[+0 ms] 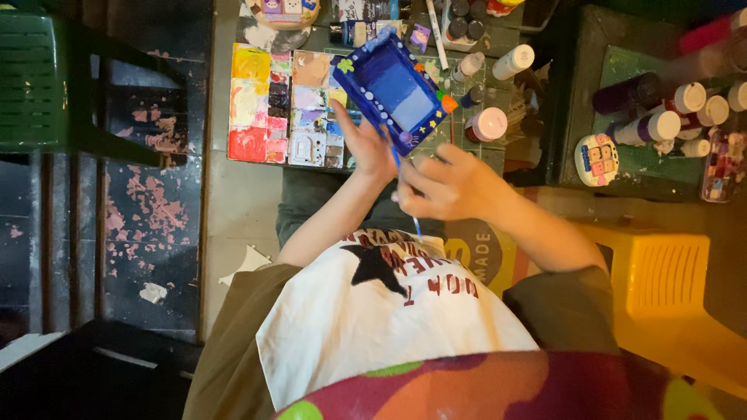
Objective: The person paints small ceramic figurines and a rectangular tray using a fine brush and water-based paints. They dip the brush into paint and water, apply color to the figurines and tray, and then place the painted pieces into the tray.
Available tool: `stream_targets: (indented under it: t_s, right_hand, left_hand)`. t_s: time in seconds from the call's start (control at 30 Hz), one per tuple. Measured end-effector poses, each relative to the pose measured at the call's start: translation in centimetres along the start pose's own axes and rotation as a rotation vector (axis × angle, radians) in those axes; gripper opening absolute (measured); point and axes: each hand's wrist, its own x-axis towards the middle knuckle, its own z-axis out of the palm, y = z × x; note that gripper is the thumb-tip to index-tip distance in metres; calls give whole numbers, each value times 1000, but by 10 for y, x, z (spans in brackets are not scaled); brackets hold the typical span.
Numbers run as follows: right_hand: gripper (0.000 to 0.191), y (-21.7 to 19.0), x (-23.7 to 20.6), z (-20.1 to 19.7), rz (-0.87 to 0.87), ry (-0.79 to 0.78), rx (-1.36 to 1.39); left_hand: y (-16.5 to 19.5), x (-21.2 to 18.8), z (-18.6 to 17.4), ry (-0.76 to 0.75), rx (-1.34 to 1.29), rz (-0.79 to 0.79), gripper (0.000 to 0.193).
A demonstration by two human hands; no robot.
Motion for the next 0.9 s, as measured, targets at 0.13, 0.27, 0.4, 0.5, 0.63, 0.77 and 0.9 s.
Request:
stream_targets:
  t_s: [0.13,0.27,0.4,0.5,0.63,0.77,0.9]
  right_hand:
    - [30,-11,-14,-13,-3,-11,37]
    - [29,-11,-15,-15,-36,41,37]
    - [27,-7,-7,-1,-26,32,-86]
    - [27,-9,-9,3,-14,34,-94]
    - [29,-20,-39,-3,-39,25,-49]
    - [23,-32,-89,3,102,183,50]
    - [11,-59,-118,52,594,772,138]
  left_hand:
    - [4,-2,12,45,-1,26,107]
    - [4,-4,17,11,-17,37,106]
    - [6,-5,15,-4,-57,7,105]
    - [13,-5,10,40,-76,-35,106]
    - [20,0,1,46,-65,14,101]
    - [26,9,-13,27,-56,-50,88]
    - [37,10,-30,-23,-48,-137,66]
